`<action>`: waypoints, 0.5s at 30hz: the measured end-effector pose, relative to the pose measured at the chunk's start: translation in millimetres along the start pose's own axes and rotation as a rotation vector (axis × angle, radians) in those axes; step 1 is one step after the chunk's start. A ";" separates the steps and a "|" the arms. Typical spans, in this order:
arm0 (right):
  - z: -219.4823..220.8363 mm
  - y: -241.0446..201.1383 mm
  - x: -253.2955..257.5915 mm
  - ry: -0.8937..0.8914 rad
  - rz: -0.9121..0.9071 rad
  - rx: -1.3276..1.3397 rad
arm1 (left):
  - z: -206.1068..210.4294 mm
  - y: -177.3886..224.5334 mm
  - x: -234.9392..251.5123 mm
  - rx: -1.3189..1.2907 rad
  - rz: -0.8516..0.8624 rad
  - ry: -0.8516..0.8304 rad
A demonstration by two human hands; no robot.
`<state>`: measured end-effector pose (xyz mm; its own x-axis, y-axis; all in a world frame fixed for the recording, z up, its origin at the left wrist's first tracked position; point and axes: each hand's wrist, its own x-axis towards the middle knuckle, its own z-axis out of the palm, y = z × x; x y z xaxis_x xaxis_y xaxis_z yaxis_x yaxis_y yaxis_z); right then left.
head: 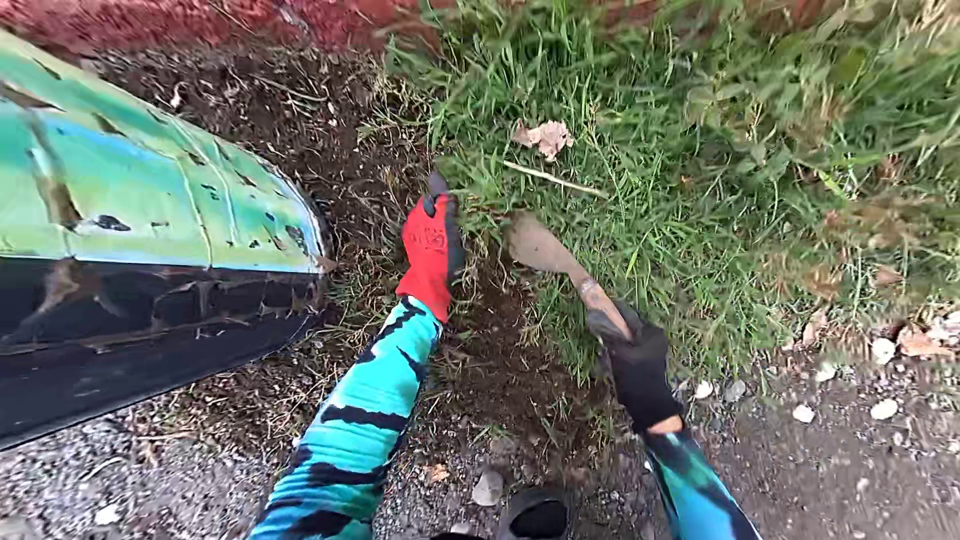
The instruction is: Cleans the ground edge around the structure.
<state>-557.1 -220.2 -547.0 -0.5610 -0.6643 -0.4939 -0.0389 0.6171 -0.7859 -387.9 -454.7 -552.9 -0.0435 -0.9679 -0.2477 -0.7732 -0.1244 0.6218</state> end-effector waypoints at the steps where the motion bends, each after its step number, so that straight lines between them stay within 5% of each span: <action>1: -1.1 -2.0 5.3 -0.014 -0.006 0.042 | -0.7 -0.5 6.2 -0.034 0.005 0.030; 8: -56.5 22.7 -82.3 0.138 0.096 0.244 | -0.1 -13.3 -3.0 -0.128 0.023 0.066; 12: 45.6 -52.6 19.1 -0.023 -0.116 -0.066 | 4.1 -17.9 -8.9 -0.200 0.010 0.090; 15: 68.3 -116.7 62.5 -0.158 -0.220 -0.163 | 2.1 -19.4 -1.9 -0.261 0.005 0.102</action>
<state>-531.1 -362.5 -511.5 -0.3897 -0.8390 -0.3798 -0.2842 0.5018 -0.8169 -374.1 -449.9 -566.1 0.0271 -0.9839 -0.1767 -0.5832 -0.1591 0.7966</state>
